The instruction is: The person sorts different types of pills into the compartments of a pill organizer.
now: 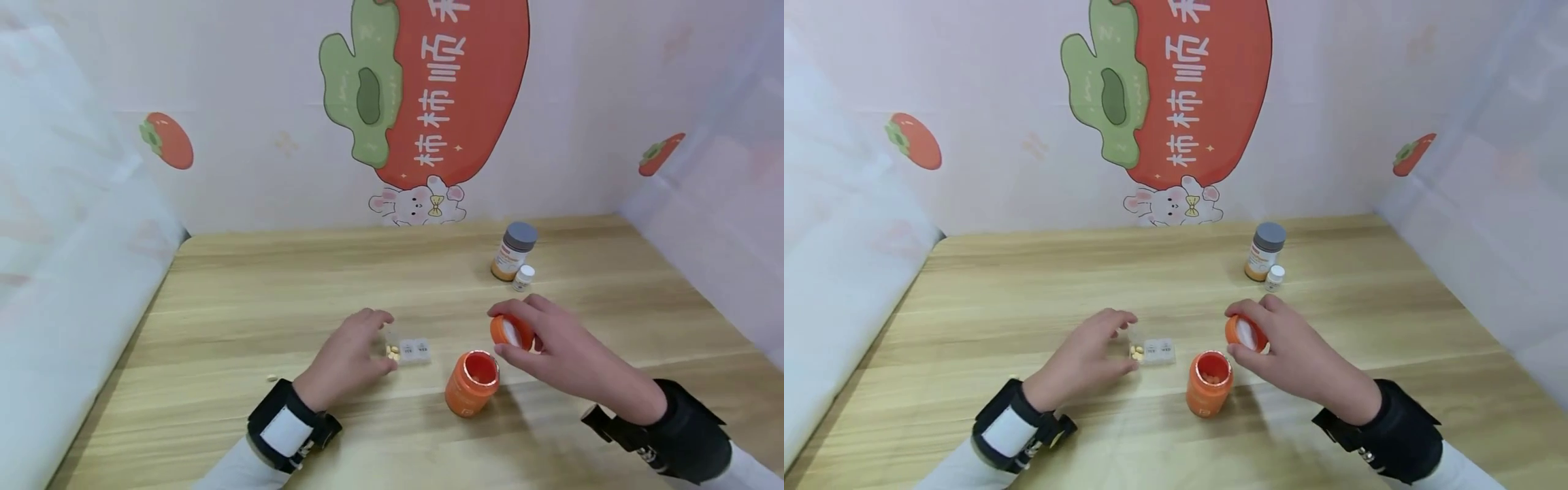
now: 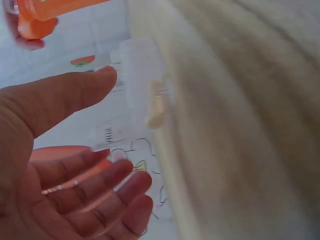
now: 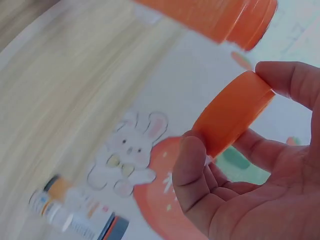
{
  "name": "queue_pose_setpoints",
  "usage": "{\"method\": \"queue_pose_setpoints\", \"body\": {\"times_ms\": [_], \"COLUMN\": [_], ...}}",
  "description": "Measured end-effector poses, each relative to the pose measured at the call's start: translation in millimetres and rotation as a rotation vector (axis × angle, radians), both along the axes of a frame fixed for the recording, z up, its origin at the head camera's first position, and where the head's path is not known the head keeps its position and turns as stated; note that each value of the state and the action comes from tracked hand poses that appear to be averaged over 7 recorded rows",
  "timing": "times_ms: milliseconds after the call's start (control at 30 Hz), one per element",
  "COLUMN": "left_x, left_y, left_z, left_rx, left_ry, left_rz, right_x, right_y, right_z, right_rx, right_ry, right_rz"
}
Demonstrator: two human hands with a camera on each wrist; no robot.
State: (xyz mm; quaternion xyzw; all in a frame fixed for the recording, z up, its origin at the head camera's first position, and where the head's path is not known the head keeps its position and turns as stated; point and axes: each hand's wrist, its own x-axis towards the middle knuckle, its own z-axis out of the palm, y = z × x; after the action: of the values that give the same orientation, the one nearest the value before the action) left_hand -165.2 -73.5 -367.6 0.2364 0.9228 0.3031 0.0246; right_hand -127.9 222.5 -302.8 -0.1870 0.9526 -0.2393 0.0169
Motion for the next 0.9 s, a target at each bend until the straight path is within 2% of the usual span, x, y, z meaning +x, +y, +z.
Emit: {"method": "queue_pose_setpoints", "body": {"times_ms": [67,167,267,400,500,700,900], "left_x": [-2.6,-4.3,-5.1,-4.4,-3.9,-2.9,-5.4], "left_y": [3.0,5.5,5.5,3.6,4.0,3.5,5.2], "left_z": [-6.8,-11.1,-10.8,-9.8,-9.1,-6.5,-5.6], "left_rx": [0.007,0.015,0.008,-0.058,-0.114,-0.172,-0.17], "left_ry": [-0.019,-0.005,0.08,0.219,0.277,0.264,0.26], "left_rz": [-0.043,-0.08,-0.097,-0.113,-0.125,-0.138,-0.143], "right_x": [1.5,2.4,1.6,-1.3,-1.5,0.4,4.6], "right_y": [-4,-6,-5,-5,-4,-3,-5], "right_z": [-0.7,-1.7,0.9,6.5,8.3,7.6,8.3], "right_rx": [-0.009,-0.023,-0.032,-0.039,-0.039,-0.032,-0.038], "right_ry": [-0.014,-0.015,0.001,0.01,0.016,0.031,0.069], "right_rz": [0.004,-0.011,-0.031,-0.041,-0.048,-0.044,-0.031]}}
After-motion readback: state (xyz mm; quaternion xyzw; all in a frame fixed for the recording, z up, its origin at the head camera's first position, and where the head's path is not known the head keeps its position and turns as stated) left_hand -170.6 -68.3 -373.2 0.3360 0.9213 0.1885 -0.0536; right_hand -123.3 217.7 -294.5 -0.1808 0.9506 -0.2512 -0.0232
